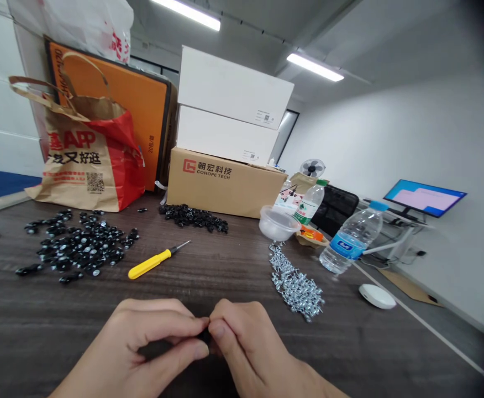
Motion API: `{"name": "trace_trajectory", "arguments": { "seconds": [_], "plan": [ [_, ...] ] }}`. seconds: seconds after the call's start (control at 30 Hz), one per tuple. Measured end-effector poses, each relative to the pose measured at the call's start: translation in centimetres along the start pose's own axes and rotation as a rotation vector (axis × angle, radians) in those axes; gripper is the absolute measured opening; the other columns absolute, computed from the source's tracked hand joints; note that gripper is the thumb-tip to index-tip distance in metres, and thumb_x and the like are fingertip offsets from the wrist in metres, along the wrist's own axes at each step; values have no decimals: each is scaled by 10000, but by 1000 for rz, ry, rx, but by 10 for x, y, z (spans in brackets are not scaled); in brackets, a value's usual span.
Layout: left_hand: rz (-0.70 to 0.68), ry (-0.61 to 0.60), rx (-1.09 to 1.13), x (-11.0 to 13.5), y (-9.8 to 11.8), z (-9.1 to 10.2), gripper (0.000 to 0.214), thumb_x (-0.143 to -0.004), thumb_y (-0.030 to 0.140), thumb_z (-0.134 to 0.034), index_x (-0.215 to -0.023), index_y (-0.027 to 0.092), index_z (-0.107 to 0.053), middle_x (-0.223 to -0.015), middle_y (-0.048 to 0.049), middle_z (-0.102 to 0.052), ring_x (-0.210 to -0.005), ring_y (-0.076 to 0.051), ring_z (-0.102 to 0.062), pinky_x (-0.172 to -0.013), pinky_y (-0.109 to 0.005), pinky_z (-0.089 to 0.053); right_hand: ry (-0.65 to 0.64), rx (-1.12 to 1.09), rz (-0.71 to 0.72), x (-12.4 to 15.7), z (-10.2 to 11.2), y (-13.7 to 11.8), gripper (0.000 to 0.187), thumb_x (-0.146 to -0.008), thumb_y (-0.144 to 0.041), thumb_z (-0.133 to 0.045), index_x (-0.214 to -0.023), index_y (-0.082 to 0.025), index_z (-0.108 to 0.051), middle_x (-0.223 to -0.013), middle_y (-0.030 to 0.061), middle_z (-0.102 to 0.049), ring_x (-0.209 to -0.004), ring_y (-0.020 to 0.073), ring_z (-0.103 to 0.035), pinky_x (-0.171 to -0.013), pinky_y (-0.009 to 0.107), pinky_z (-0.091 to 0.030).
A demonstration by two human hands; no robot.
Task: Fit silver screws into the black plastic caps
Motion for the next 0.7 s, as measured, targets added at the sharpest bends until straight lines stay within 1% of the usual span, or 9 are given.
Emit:
{"name": "trace_trajectory", "arguments": {
  "seconds": [0.1, 0.17, 0.23, 0.3, 0.4, 0.5, 0.53, 0.6, 0.7],
  "plan": [
    [-61, 21, -51, -2, 8, 2, 215, -816, 219, -681, -779, 363, -837, -631, 44, -743, -543, -164, -673, -521, -206, -549, -46, -34, -106, 0, -3, 5, 432, -1074, -341, -302, -741, -199, -538, -646, 2, -598, -610, 126, -553, -593, 205, -445],
    [-89, 79, -87, -4, 14, 7, 200, -797, 231, -676, -776, 352, -834, -602, 47, -724, -512, -152, -665, -487, -191, -546, -40, -55, -160, -1, 1, 8, 338, -1050, -339, -365, -820, -200, -568, -711, 1, -606, -658, 130, -571, -639, 206, -468],
    [-107, 129, -111, -4, 19, 12, 164, -784, 254, -686, -747, 330, -827, -577, 46, -707, -484, -143, -654, -460, -179, -543, -30, -79, -172, -2, 5, 8, 211, -1011, -335, -438, -902, -211, -570, -768, -4, -613, -699, 135, -579, -667, 209, -479],
    [-133, 135, -124, -3, 21, 12, 156, -796, 255, -686, -732, 318, -814, -585, 51, -711, -491, -134, -662, -473, -162, -553, -61, -97, -171, -2, 3, 9, 171, -999, -327, -451, -914, -223, -557, -791, -7, -621, -730, 141, -582, -686, 212, -480],
    [-204, 97, -137, 2, 24, 7, 194, -822, 216, -679, -833, 356, -813, -644, 83, -738, -527, -111, -682, -517, -128, -560, -112, -110, -182, 0, -3, 9, 292, -1038, -352, -358, -858, -225, -549, -774, 3, -625, -734, 154, -578, -702, 232, -480],
    [-241, 109, -158, 5, 23, 6, 250, -819, 186, -674, -886, 386, -808, -657, 104, -739, -531, -98, -685, -536, -109, -557, -151, -126, -211, 2, -7, 13, 428, -1059, -405, -273, -765, -222, -524, -685, 6, -585, -705, 169, -561, -683, 249, -472],
    [-234, 124, -159, 4, 22, 8, 239, -817, 193, -677, -879, 383, -810, -652, 104, -737, -531, -97, -688, -535, -104, -557, -151, -134, -217, 3, -7, 15, 422, -1053, -421, -294, -756, -222, -518, -677, 5, -578, -705, 171, -558, -673, 249, -466],
    [-206, 124, -165, 2, 18, 9, 195, -823, 224, -693, -863, 372, -814, -651, 103, -742, -537, -95, -700, -532, -89, -556, -133, -144, -212, 2, -5, 18, 326, -1017, -442, -404, -812, -226, -536, -735, 5, -602, -735, 171, -557, -675, 249, -457],
    [-189, 91, -202, 0, 16, 7, 141, -842, 262, -710, -849, 359, -813, -645, 99, -739, -538, -90, -701, -524, -79, -548, -141, -159, -181, 2, -5, 18, 209, -979, -427, -496, -910, -237, -549, -835, 4, -640, -793, 174, -563, -741, 267, -454]
  ]
}}
Point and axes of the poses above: each hand's wrist, its own x-axis away from the middle knuckle, its own z-axis out of the back of the hand, y = z × x, the point moved 9 cm from there along -x, towards the middle knuckle
